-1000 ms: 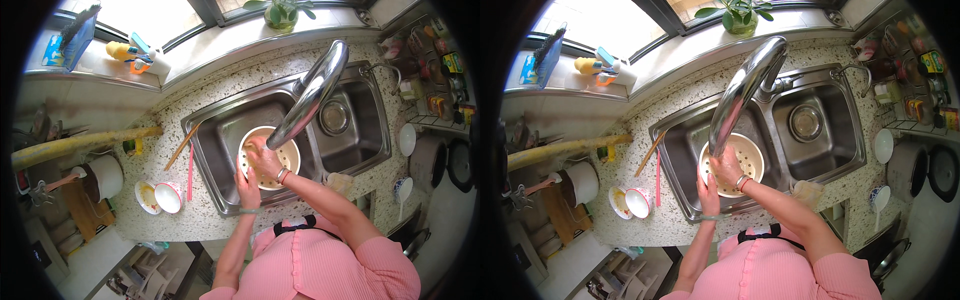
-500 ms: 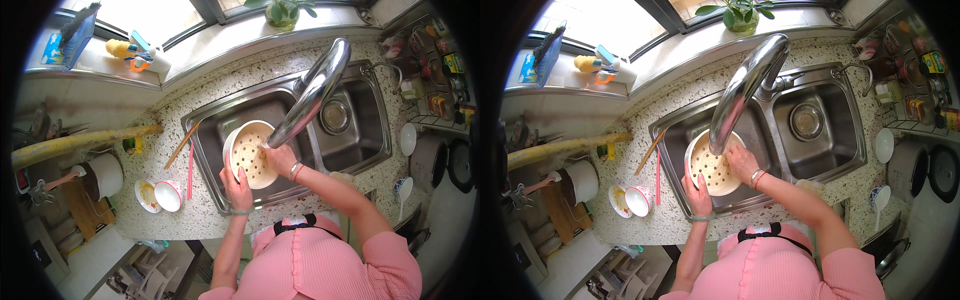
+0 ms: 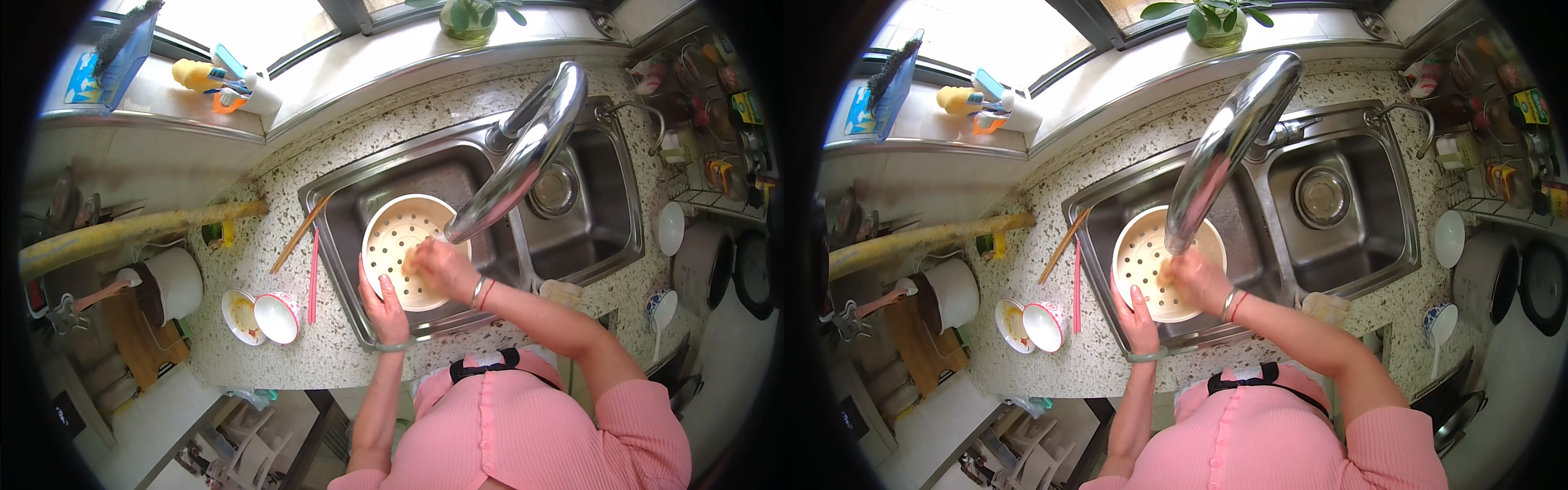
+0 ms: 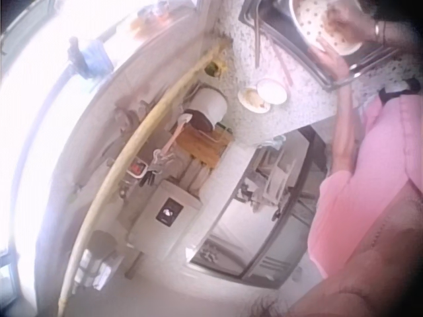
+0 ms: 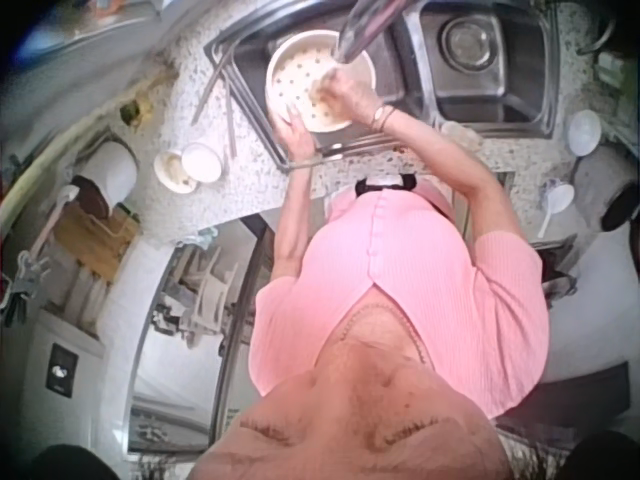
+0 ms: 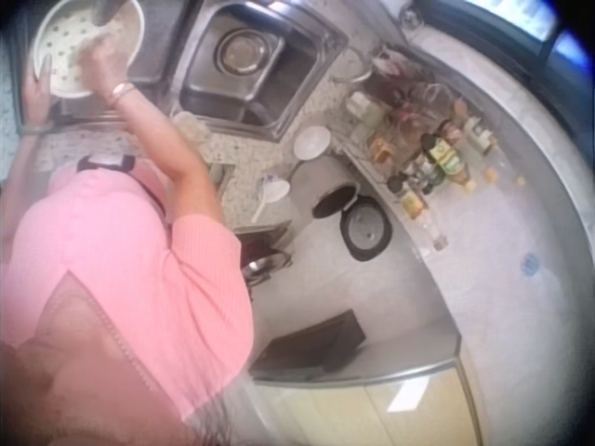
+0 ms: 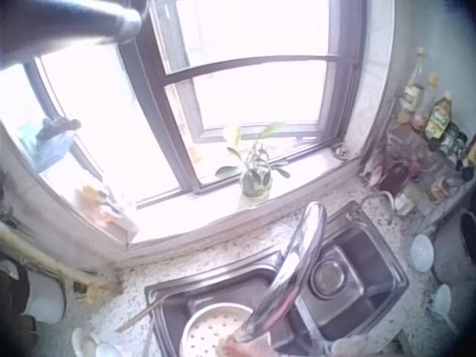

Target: The person scoops cooked rice from a rice cooker into a bowl and places it on a table. They then proceed to the sink to wash a colander, a rice paddle, chopsticks, and several bowls using a sponge and running water.

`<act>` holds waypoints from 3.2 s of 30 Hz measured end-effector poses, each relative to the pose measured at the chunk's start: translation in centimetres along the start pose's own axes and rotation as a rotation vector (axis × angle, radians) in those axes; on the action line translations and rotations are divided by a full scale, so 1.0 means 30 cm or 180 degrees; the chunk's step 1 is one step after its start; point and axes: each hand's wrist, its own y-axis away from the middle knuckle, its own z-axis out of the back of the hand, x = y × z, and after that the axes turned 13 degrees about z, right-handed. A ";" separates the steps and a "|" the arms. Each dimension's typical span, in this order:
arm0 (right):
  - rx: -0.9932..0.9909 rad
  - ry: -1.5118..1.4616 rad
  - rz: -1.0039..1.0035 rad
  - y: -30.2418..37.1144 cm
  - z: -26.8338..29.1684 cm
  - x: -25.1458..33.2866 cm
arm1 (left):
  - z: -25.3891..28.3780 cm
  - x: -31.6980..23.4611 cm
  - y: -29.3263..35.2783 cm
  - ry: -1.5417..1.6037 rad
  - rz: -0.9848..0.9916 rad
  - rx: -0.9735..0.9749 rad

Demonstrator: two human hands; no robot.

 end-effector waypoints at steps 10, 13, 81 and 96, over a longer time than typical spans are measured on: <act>-0.0006 0.0035 0.0053 -0.034 -0.051 0.026 | -0.006 -0.016 0.018 0.0280 0.0024 0.0347; -0.0505 0.0646 -0.0003 -0.090 0.011 -0.045 | -0.017 -0.023 0.037 0.0199 0.0035 0.0251; 0.1513 0.0663 0.0648 0.030 0.073 -0.008 | 0.034 -0.075 0.024 -0.0915 -0.0392 0.0147; -0.0208 -0.1037 -0.0015 -0.098 -0.061 0.066 | -0.030 -0.018 0.023 -0.0544 -0.0294 0.0048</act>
